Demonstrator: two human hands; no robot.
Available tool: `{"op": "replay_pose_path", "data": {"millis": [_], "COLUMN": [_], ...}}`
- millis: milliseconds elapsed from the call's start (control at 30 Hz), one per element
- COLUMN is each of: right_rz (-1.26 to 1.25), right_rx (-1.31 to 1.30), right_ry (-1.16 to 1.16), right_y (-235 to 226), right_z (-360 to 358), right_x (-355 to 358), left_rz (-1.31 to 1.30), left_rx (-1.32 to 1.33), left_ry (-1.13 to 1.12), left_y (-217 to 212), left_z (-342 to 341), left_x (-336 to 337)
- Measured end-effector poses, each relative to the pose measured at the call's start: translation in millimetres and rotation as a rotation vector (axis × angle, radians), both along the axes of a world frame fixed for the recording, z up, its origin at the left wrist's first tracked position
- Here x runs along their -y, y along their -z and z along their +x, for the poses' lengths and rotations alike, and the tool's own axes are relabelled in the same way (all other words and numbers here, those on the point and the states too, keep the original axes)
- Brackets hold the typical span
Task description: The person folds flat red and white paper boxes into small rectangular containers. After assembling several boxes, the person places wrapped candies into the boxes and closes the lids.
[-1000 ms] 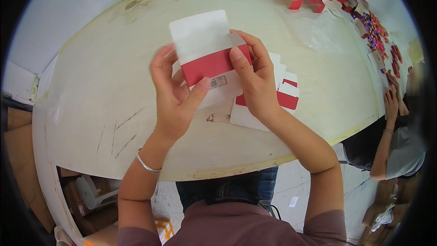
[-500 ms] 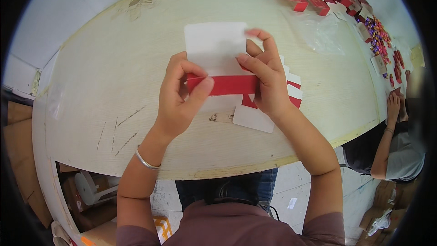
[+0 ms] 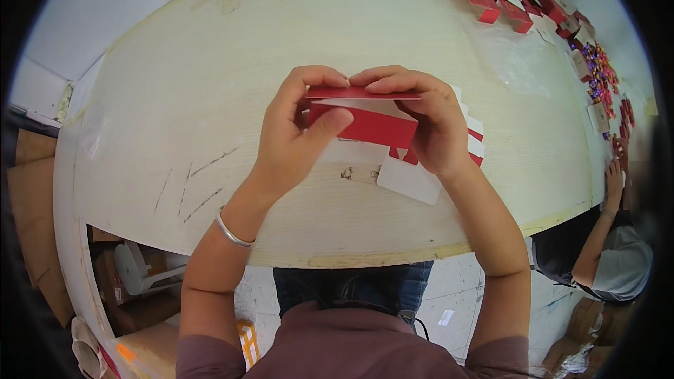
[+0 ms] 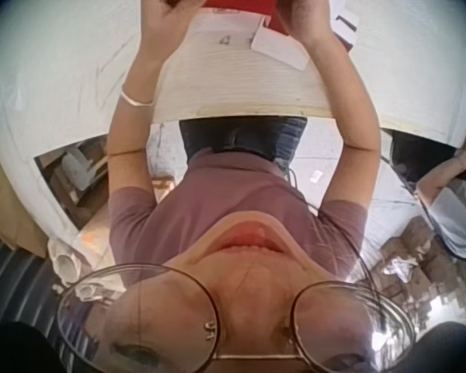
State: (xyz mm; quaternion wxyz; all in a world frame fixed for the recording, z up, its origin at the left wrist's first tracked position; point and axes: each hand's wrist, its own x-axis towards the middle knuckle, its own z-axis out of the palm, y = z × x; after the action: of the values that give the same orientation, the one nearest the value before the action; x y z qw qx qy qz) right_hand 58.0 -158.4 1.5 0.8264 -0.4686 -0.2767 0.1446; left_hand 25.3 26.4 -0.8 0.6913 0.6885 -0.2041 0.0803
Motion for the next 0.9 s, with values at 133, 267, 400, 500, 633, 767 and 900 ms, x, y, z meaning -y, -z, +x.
{"op": "replay_pose_path", "data": {"millis": [133, 267, 400, 500, 633, 767, 900], "right_rz": [-0.079, -0.276, -0.312, -0.341, -0.419, -0.379, -0.415], "right_rx": [0.104, 0.141, -0.011, 0.066, 0.064, 0.105, 0.163], "right_ry": [0.02, 0.131, 0.09, 0.133, 0.196, 0.194, 0.245], "right_y": [-1, -2, -13, -11, -13, -11, -12], "right_z": [-1, -6, -5, -1, -3, -1, -3], "right_x": [-3, -5, -2, 0, 2, 1, -2], "left_rz": [-0.039, 0.008, -0.002, -0.08, -0.055, 0.006, -0.003], "left_rx": [-0.008, 0.01, 0.01, -0.016, -0.091, -0.124, -0.161], "left_ry": [-0.02, -0.008, 0.015, 0.047, 0.041, 0.042, 0.06], "left_y": [0, 2, 1, -1, -6, -7, -7], "left_z": [0, 1, 1, 0, -3, -3, -3], "left_x": [0, 1, -2, 0, -1, -4, -5]}}
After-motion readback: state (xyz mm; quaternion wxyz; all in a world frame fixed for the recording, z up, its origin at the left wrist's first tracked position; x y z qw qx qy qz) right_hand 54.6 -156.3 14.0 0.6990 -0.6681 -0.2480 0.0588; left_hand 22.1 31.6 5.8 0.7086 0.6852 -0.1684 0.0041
